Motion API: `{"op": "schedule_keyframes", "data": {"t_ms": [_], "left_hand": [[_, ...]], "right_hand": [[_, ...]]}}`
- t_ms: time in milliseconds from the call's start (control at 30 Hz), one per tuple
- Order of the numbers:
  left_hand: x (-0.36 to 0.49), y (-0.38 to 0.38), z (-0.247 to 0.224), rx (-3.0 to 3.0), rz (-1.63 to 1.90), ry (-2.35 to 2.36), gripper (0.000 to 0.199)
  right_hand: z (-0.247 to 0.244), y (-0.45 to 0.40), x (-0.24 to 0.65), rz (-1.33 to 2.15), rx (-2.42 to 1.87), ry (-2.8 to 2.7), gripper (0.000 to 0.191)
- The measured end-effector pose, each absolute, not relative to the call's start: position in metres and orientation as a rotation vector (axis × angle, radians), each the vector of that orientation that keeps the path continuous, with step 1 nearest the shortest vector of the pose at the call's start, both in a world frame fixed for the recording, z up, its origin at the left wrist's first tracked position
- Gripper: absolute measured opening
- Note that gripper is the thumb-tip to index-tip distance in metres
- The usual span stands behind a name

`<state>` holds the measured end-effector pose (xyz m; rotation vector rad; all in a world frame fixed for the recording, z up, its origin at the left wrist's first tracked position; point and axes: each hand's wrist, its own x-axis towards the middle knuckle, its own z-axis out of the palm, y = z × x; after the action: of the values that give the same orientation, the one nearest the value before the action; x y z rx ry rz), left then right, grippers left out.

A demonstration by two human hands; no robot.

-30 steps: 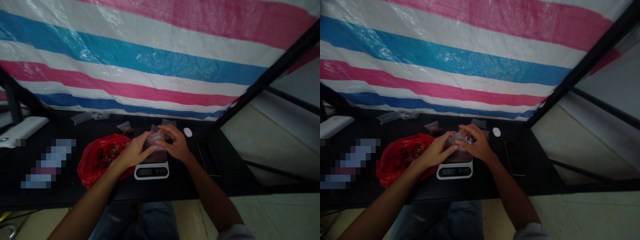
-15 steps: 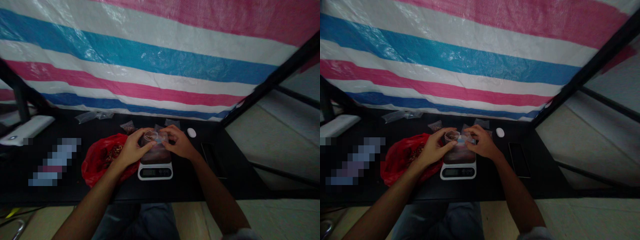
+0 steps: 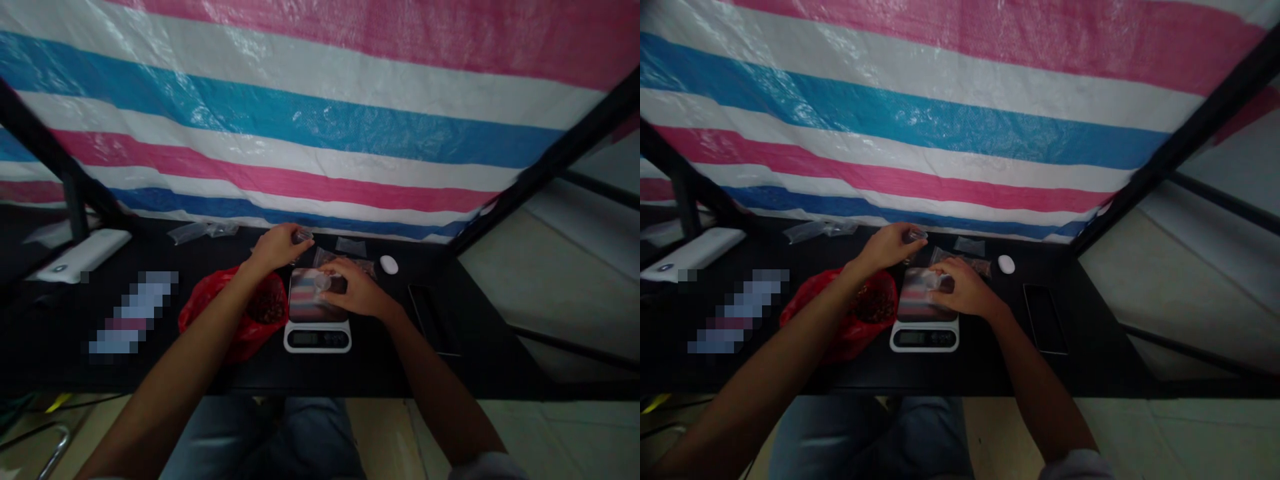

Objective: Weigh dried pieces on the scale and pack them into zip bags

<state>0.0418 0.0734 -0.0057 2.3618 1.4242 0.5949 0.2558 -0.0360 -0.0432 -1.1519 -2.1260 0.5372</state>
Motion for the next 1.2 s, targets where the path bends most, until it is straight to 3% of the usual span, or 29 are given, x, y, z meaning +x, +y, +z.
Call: {"op": "schedule_keyframes", "data": {"t_ms": [167,367,467,567,733,933,1067,1200], "left_hand": [[0.052,0.082,-0.016,2.475,0.358,1.528,0.051],[0.041,0.059,-0.005,2.543,0.393,1.465,0.079],[0.009,0.035,0.016,2.613,0.395,1.487,0.068],[-0.043,0.015,0.031,2.569,0.134,1.779,0.066],[-0.124,0.004,0.011,1.961,-0.398,2.111,0.095],[-0.131,-0.008,-0.021,2.058,0.046,1.591,0.077],[-0.113,-0.016,0.002,2.083,0.394,1.56,0.082],[-0.104,-0.017,0.023,1.999,0.527,1.413,0.078]], "right_hand": [[-0.037,-0.037,0.26,0.63,-1.159,-1.993,0.035],[-0.039,-0.035,0.262,0.635,-1.185,-1.96,0.032],[-0.042,-0.034,0.262,0.627,-1.196,-1.933,0.029],[-0.043,-0.033,0.262,0.603,-1.23,-1.875,0.026],[-0.043,-0.032,0.261,0.56,-1.26,-1.841,0.023],[-0.042,-0.033,0.26,0.529,-1.285,-1.856,0.023],[-0.044,-0.031,0.26,0.523,-1.285,-1.862,0.022],[-0.046,-0.03,0.262,0.52,-1.287,-1.851,0.022]]}}
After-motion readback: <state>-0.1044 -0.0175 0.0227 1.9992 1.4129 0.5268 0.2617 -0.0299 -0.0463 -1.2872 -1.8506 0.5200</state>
